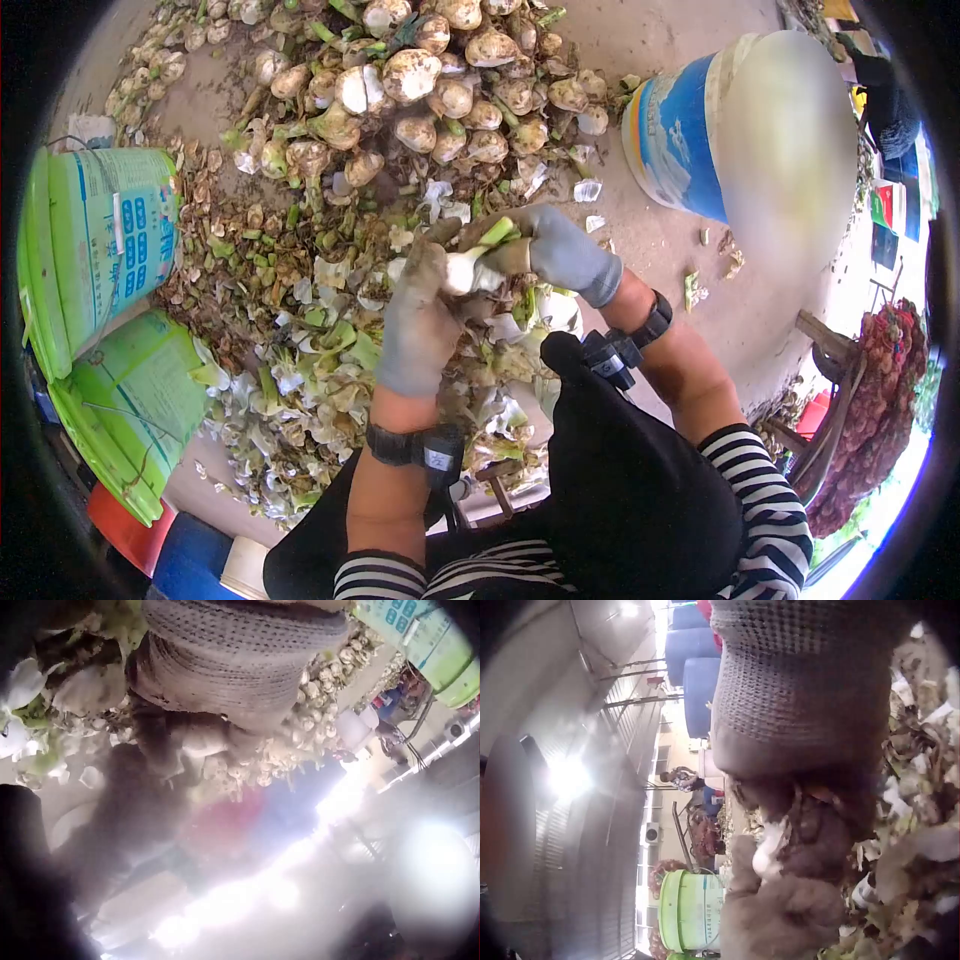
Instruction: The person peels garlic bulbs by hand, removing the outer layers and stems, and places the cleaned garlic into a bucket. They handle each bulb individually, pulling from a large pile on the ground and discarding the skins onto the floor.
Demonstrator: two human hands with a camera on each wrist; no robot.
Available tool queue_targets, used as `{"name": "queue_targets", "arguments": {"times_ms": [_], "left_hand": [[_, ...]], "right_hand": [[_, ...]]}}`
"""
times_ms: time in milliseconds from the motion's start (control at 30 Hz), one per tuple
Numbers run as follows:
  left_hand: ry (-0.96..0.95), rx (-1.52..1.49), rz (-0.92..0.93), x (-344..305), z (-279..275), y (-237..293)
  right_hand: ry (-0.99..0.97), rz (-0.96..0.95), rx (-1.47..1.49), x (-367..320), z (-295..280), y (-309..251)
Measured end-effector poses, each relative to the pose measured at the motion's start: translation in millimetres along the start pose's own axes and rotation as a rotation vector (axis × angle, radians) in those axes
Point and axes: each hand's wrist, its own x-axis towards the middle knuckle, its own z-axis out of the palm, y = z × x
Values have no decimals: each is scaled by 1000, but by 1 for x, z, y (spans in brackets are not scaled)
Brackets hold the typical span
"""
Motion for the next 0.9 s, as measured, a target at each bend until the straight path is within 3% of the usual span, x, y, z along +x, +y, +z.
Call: {"name": "queue_targets", "arguments": {"times_ms": [33, 67, 100, 167, 233, 300, 333, 367, 433, 467, 500, 567, 600, 633, 700, 733, 800, 900], "left_hand": [[45, -38, 15, -1, 8, 0], [75, 55, 167, 5, 9, -11], [77, 56, 166, 5, 5, -14], [28, 212, 110, 5, -8, -14], [-24, 245, 156, 11, -13, -11], [40, 787, 289, 13, -10, -6], [41, 785, 222, 12, -14, -6], [42, 785, 227, 12, -19, -9], [6, 853, 365, 8, -18, -8], [-134, 534, 149, 7, -14, -9], [-132, 538, 143, 5, -14, -7], [13, 148, -42, 5, -16, 1], [92, -3, 61, 17, -21, -2], [84, -94, 56, 16, -30, 1], [263, -124, 107, 16, -28, 0], [264, -125, 99, 15, -29, -4], [189, 147, 155, 14, -32, -9], [33, 76, 140, 11, -20, -13]], "right_hand": [[92, 2, -93, 1, -3, 11], [183, 5, -184, 1, -5, 19], [183, 7, -183, -1, -4, 13], [80, 206, -52, -6, 0, -4], [32, 176, -81, -8, -5, -1], [-120, -53, -193, -18, -9, 10], [-85, -118, -285, -18, -8, 19], [-87, -122, -288, -18, -10, 25], [-33, 43, -129, -15, -6, 19], [-129, 243, 34, -17, -7, 12], [-129, 245, 41, -20, -5, 6], [-325, 128, 84, -25, -7, -2], [-403, 33, 239, -28, -10, 3], [-423, -44, 190, -31, -16, 4], [-324, 19, 87, -25, -15, 3], [-320, 26, 91, -23, -11, 6], [29, -4, -708, -18, -2, 12], [73, -74, -550, -9, 10, 5]]}}
